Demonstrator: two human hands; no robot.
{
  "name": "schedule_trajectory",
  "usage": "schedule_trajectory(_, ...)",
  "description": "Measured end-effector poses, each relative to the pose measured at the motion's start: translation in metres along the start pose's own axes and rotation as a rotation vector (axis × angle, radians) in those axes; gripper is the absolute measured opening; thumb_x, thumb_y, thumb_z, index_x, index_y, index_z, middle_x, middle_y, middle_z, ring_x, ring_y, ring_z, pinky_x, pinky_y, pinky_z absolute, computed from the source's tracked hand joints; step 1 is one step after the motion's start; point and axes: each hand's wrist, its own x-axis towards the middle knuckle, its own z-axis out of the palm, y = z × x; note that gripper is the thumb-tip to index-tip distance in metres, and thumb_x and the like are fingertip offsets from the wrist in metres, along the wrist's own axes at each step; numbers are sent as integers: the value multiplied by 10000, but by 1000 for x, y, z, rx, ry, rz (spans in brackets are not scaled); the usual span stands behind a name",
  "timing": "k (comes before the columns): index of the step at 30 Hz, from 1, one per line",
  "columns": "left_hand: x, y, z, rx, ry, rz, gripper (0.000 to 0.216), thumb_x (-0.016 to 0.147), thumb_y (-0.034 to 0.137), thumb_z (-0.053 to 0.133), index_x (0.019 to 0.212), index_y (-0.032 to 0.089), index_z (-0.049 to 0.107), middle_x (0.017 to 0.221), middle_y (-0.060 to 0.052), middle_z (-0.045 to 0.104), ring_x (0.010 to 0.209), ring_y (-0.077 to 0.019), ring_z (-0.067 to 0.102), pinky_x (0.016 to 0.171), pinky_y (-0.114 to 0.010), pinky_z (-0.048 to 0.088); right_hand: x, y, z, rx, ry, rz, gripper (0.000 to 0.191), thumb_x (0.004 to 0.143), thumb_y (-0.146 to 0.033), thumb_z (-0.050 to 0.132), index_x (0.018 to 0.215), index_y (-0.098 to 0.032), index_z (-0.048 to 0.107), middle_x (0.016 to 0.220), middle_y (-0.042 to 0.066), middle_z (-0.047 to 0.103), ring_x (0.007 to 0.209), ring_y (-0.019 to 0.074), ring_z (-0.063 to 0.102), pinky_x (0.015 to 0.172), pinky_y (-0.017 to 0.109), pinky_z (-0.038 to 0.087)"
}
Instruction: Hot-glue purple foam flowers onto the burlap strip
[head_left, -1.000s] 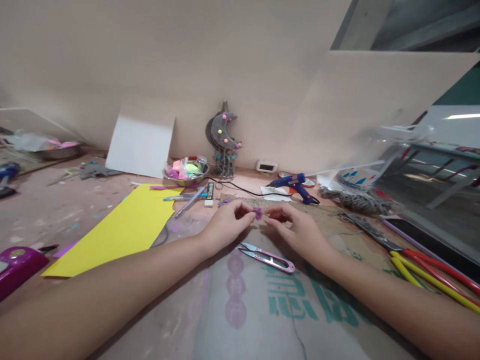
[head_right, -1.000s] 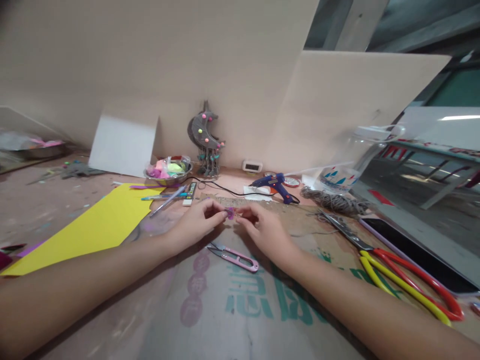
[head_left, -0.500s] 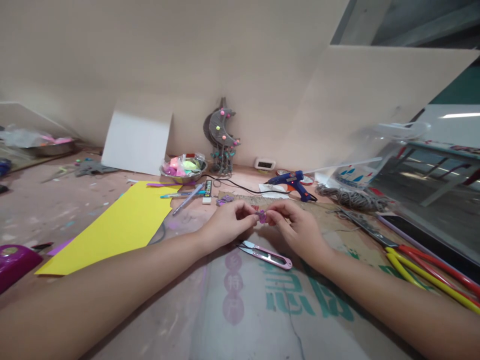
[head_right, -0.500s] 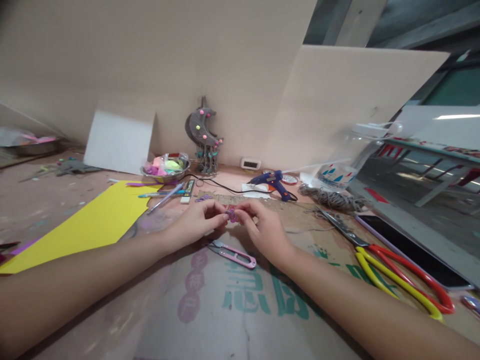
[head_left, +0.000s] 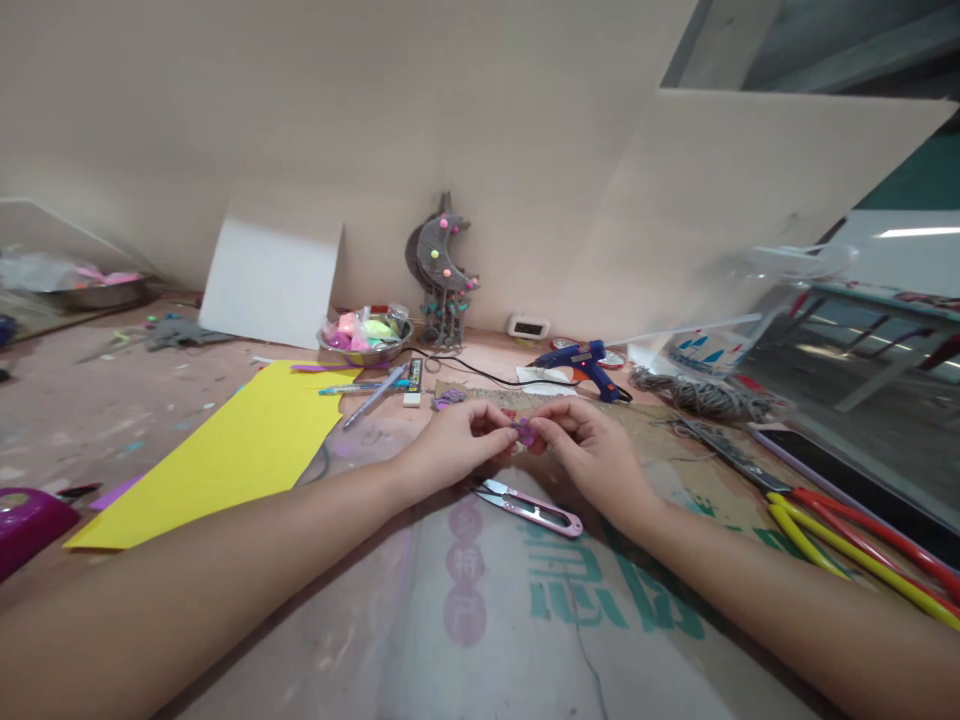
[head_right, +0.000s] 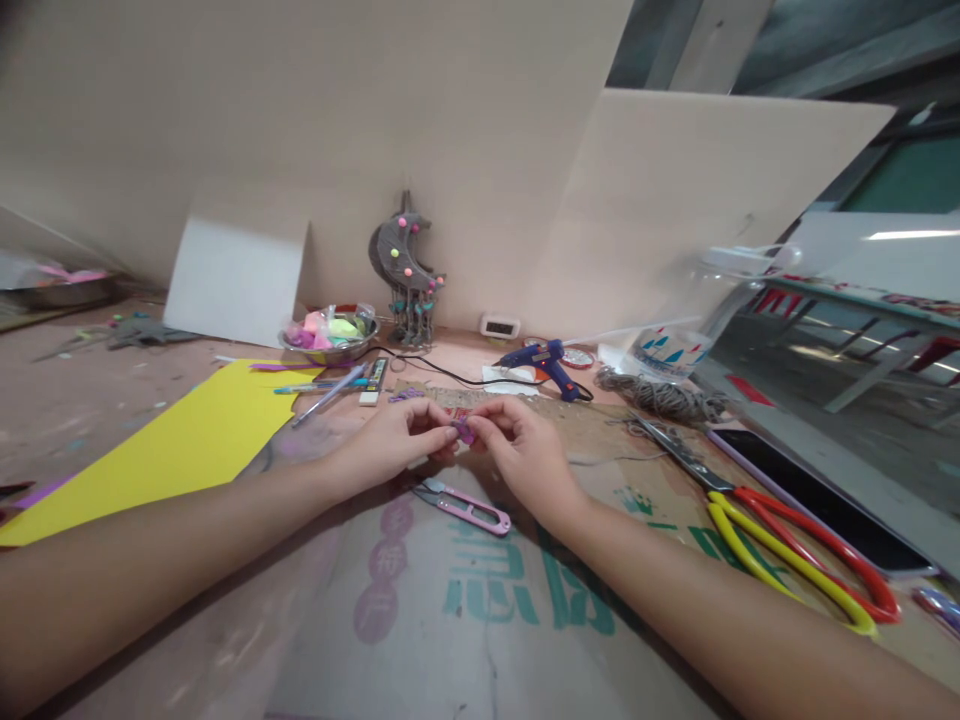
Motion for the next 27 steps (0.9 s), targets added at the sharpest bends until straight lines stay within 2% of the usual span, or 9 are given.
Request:
schedule_trajectory(5, 1, 1, 1, -23, -17, -33, 152, 736, 273, 579, 777, 142, 514, 616, 3, 577, 529, -80, 533, 457, -166, 395, 0, 0, 0, 16, -3, -11, 173, 804, -341, 534, 850, -178, 568, 723, 24, 662, 651, 143, 628, 603, 255, 488)
schedule_trajectory(8, 3, -1, -1, 12, 3, 16, 157, 739, 285, 573, 774, 141, 521, 625, 3, 580, 541, -85, 539, 478, -179, 403, 0, 1, 0, 103, -95, -2, 230, 814, -323, 522, 1000, -189, 542, 780, 27, 665, 711, 151, 638, 647, 274, 506)
schedule_trajectory(11, 5, -5, -3, 69, 50, 86, 160, 735, 290, 572, 775, 140, 534, 670, -1, 587, 587, -92, 545, 528, -196, 420, 0, 4, 1, 201, -184, -6, 311, 807, -281, 531, 1103, -196, 486, 928, 59, 658, 840, 168, 632, 744, 320, 512)
schedule_trajectory(14, 7, -8, -5, 82, 84, 130, 152, 738, 281, 564, 784, 138, 541, 734, -18, 605, 657, -107, 559, 600, -218, 439, 1, 7, 1, 229, -179, 13, 346, 795, -256, 546, 1128, -203, 466, 960, 63, 660, 880, 174, 629, 770, 340, 511)
schedule_trajectory(17, 8, -9, -5, 42, 94, 139, 144, 739, 272, 562, 770, 138, 523, 728, -23, 608, 653, -108, 562, 621, -229, 443, 2, 6, 0, 179, -125, 61, 304, 789, -279, 557, 1076, -190, 510, 875, 57, 687, 822, 181, 649, 703, 316, 525)
schedule_trajectory(22, 6, -7, -3, 12, 49, 110, 155, 737, 280, 569, 772, 137, 523, 702, -14, 604, 628, -101, 564, 571, -208, 428, 4, -3, -2, 47, -55, 118, 167, 755, -296, 581, 840, -171, 652, 752, 35, 704, 680, 166, 656, 613, 265, 526)
schedule_trajectory(27, 4, -5, -3, 40, 28, 93, 184, 729, 301, 577, 804, 138, 538, 707, -9, 594, 613, -100, 551, 550, -206, 416, 4, -9, -1, 62, -50, 189, 149, 729, -289, 603, 784, -170, 674, 697, 18, 699, 628, 145, 644, 581, 240, 522)
